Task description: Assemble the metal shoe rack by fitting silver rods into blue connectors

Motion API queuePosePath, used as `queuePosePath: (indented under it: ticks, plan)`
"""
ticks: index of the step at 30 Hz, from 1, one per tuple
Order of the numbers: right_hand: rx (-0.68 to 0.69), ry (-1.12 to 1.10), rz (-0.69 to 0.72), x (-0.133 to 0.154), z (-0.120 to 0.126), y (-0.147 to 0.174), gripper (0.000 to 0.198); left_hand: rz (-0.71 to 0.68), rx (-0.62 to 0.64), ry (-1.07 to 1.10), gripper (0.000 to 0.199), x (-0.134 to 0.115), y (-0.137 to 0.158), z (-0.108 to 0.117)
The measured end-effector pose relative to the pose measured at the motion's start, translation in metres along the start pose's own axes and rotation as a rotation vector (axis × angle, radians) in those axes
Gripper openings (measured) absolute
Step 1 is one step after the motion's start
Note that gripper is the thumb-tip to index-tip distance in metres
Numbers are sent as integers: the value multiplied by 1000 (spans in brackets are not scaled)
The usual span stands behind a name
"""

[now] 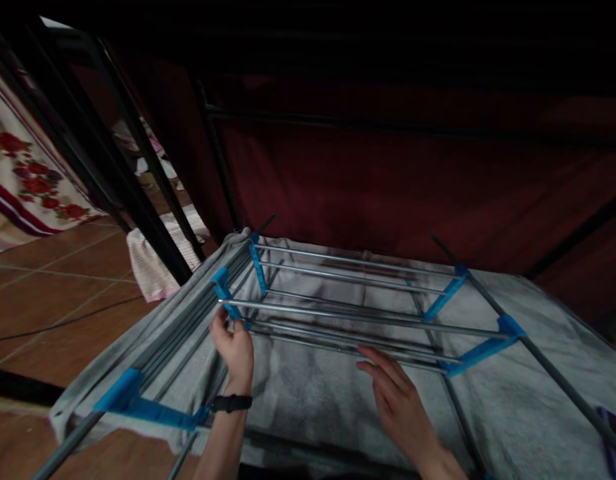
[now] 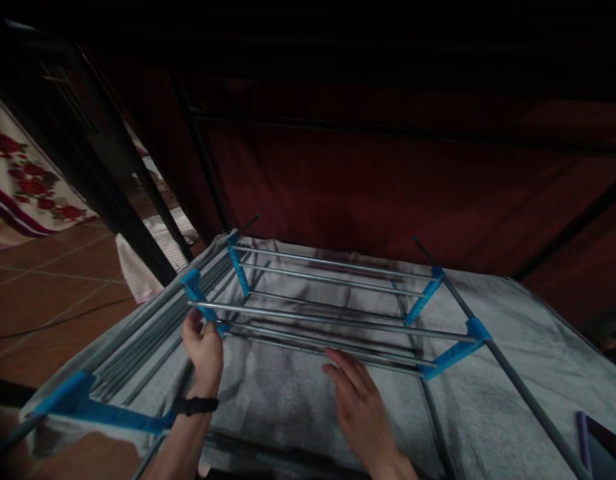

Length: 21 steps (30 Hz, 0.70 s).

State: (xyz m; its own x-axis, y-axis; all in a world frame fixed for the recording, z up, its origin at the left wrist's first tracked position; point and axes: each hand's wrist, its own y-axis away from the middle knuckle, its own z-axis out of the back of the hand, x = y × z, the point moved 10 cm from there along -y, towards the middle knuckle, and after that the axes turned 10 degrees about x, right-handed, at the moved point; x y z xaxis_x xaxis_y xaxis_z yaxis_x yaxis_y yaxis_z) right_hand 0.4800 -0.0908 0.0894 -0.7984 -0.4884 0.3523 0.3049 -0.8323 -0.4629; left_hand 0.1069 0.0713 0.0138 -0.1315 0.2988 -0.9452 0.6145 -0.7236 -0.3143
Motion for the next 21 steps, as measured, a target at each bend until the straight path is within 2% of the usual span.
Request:
queuePosePath:
  ticks: [5, 10, 13, 16, 21]
  plan:
    - [-68, 161, 92, 24, 23, -38, 53, -112, 32, -97, 53, -44, -8, -7]
    - [31, 303, 91, 30, 8, -92, 54, -148, 55, -93, 50, -65, -24, -16]
    - [141, 356, 84, 31, -8, -118, 52, -127, 97, 2, 49, -64, -32, -22]
    - [222, 389, 59, 28, -17, -133, 57, -72, 113, 118, 38, -56, -41, -24]
    - [230, 393, 74, 25, -16, -139, 66, 30, 39, 228, 31, -31, -48, -19]
